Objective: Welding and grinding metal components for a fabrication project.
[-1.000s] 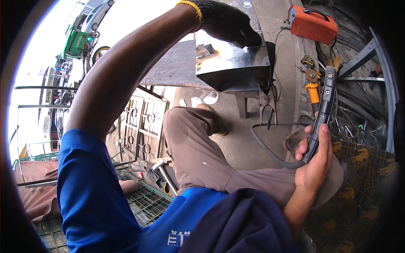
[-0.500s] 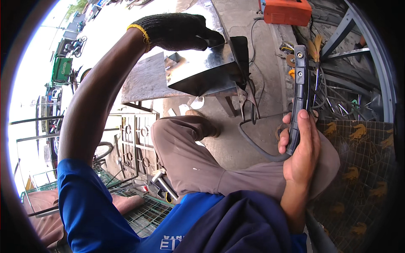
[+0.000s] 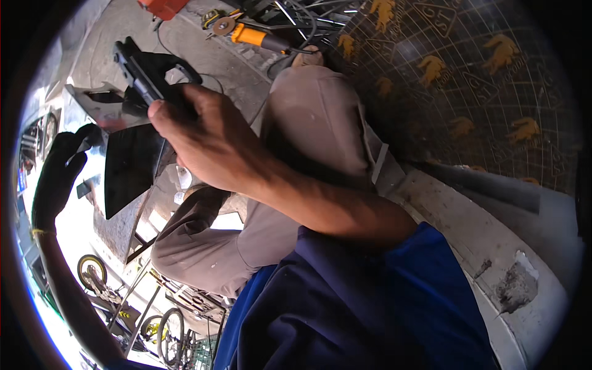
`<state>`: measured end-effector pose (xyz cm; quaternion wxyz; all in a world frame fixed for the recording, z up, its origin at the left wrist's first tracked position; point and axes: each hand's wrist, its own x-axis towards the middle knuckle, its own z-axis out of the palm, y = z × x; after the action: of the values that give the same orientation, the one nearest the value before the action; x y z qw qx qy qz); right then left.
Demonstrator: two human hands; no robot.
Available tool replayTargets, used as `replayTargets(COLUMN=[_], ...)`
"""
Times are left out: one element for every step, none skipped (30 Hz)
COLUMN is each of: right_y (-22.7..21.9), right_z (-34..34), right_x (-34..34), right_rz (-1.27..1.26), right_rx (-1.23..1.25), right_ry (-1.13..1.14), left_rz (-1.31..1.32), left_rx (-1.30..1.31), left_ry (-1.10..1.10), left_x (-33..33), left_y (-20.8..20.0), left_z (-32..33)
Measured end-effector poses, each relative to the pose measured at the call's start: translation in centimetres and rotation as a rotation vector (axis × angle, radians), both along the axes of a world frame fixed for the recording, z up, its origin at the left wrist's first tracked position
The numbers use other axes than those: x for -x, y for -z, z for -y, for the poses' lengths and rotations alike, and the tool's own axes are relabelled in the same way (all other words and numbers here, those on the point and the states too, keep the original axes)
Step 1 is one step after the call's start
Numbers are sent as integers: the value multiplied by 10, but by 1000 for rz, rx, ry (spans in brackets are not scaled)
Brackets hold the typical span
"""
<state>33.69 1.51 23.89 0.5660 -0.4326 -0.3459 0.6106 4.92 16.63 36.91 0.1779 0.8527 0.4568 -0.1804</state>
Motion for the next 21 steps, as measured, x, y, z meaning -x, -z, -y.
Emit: replayTargets(right_y=[2, 5, 2, 3, 10, 13, 29, 26, 13, 4, 18, 21, 16, 12, 6, 7, 11, 24, 64, 25, 19], right_z=[-3, -4, -4, -5, -8, -11, -16, -13, -9, -7, -14, -12, -8, -4, -4, -10, -17, -31, -58, -22, -24], right_x=[5, 6, 2, 3, 12, 18, 23, 19, 15, 13, 24, 19, 16, 14, 14, 25, 34, 50, 82, 39, 50], right_rz=[20, 41, 48, 23, 68, 125, 154, 159, 163, 167, 444, 458, 321, 185, 183, 166, 375, 589, 844, 1532, 1516], right_rx=[-10, -23, -41, -70, -75, -91, -146, -143, -64, 14, -153, -148, -119, -89, -57, -63, -134, -191, -278, -393, -395], right_ry=[59, 110, 147, 170, 235, 302, 299, 308, 262, 212, 362, 372, 332, 288, 210, 205, 203, 193, 754, 174, 160], left_rz=[44, -105, -157, -210, -251, -280, -287, -314, -285, -255, -173, -108, -165, -221, -265, -252, -165, -74, 206, 434, 485], left_rx=[7, -36, -89, -59, -82, -118, -35, -66, -60, -55, -16, 27, -10, -44, -279, -452, -465, -466, -280, -24, 45], left_ry=[30, 69, 149, 135, 103, 72, 54, 115, 68, 18, 7, -37, -25, -14, 145, 218, 200, 179, -46, -218, -311], left_x=[2, 2, 14, 16, 20, 15, -3, -5, 5, 16, 0, -11, -18, -20, -5, -2, -20, -41, -82, -80, -63], left_y=[6, 8, 15, 15, 15, 11, 25, 28, 19, 11, 11, 22, 15, 10, 8, 2, -2, 2, 21, 28, 42], left_z=[-6, -14, -24, -28, -29, -30, -23, -20, -18, -17, -18, -13, -4, 1, 4, 10, 14, 22, 37, 52, 57])
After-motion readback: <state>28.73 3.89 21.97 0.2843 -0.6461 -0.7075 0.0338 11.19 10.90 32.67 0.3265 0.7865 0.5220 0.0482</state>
